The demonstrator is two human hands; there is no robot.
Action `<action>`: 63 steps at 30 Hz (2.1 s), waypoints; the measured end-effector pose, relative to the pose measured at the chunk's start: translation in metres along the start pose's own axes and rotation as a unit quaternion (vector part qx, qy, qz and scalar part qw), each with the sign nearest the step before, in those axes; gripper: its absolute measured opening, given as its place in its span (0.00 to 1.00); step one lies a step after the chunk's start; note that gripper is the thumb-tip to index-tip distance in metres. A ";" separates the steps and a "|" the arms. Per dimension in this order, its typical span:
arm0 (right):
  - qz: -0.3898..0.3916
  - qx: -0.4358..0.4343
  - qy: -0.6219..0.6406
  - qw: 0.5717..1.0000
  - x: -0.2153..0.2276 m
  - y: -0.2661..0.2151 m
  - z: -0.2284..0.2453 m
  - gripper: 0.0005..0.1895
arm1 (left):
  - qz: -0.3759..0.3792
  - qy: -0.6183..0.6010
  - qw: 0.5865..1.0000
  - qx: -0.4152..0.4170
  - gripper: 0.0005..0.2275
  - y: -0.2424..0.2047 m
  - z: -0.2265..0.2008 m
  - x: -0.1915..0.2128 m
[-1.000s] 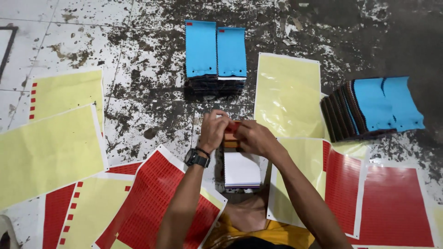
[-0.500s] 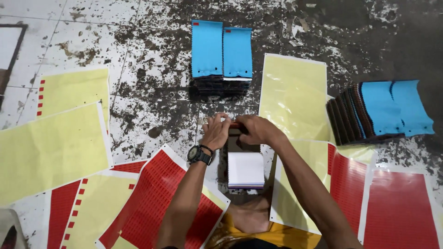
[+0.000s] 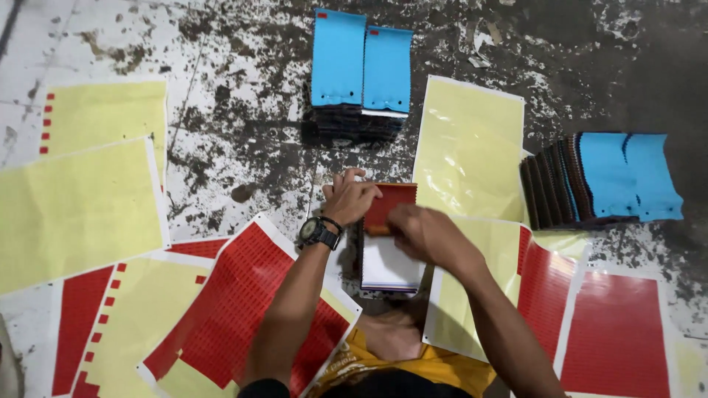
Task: Manually assembling a swatch book by picking up individual colored samples and attaching them to a base material.
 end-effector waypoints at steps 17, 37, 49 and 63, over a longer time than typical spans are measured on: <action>-0.233 0.108 -0.013 0.966 -0.074 -0.067 0.050 0.18 | -0.099 0.150 0.984 -0.016 0.09 -0.005 0.000 -0.009; -0.477 -0.463 0.357 0.657 -0.206 -0.196 -0.180 0.18 | 0.079 -0.142 0.968 -0.191 0.14 -0.012 -0.152 -0.273; -0.487 -0.542 0.472 0.495 -0.266 -0.194 -0.163 0.18 | 0.089 -0.151 0.981 -0.084 0.16 -0.029 -0.145 -0.293; -0.470 -0.468 0.442 0.604 -0.237 -0.201 -0.171 0.16 | 0.051 -0.323 0.941 0.084 0.08 -0.020 -0.137 -0.296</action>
Point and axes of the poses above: each hand's wrist, its own y-axis towards the middle knuckle, its own x-axis out of the back of the hand, z = x × y, the point moved 5 cm from there along y, towards the middle knuckle, and after that the axes turned 7 degrees about z, right-handed, at the moved point
